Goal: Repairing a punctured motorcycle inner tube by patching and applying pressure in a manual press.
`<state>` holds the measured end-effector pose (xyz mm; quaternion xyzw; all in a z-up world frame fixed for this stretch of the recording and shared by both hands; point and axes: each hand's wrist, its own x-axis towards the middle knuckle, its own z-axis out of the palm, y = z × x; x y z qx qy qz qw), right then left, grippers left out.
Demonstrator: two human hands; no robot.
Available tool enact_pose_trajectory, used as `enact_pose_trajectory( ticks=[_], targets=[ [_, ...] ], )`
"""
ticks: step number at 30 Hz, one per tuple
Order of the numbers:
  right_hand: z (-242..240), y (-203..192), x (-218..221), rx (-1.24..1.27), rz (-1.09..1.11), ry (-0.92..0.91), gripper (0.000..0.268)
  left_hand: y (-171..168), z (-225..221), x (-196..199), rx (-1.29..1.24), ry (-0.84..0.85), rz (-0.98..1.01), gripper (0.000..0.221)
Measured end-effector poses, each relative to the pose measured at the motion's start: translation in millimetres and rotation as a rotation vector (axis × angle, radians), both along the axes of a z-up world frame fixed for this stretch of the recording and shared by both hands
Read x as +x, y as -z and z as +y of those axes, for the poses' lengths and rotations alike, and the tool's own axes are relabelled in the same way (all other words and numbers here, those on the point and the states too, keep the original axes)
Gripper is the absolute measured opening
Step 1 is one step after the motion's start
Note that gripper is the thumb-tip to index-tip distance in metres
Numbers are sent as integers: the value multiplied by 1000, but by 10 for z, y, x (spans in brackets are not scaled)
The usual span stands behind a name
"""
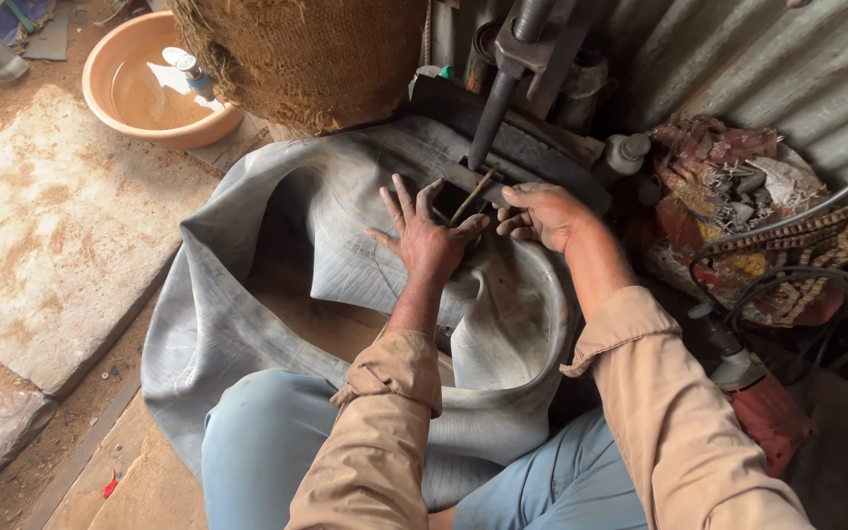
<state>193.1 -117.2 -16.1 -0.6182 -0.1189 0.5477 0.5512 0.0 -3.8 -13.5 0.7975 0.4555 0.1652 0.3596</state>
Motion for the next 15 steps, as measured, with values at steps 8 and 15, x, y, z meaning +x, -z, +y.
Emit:
enact_pose_trajectory(
  ticks=[8, 15],
  targets=[
    [27, -39, -57, -86, -53, -17, 27, 38, -30, -1, 14, 2, -7, 92],
    [57, -50, -67, -102, -72, -61, 25, -146, -45, -4, -10, -14, 56, 91]
  ],
)
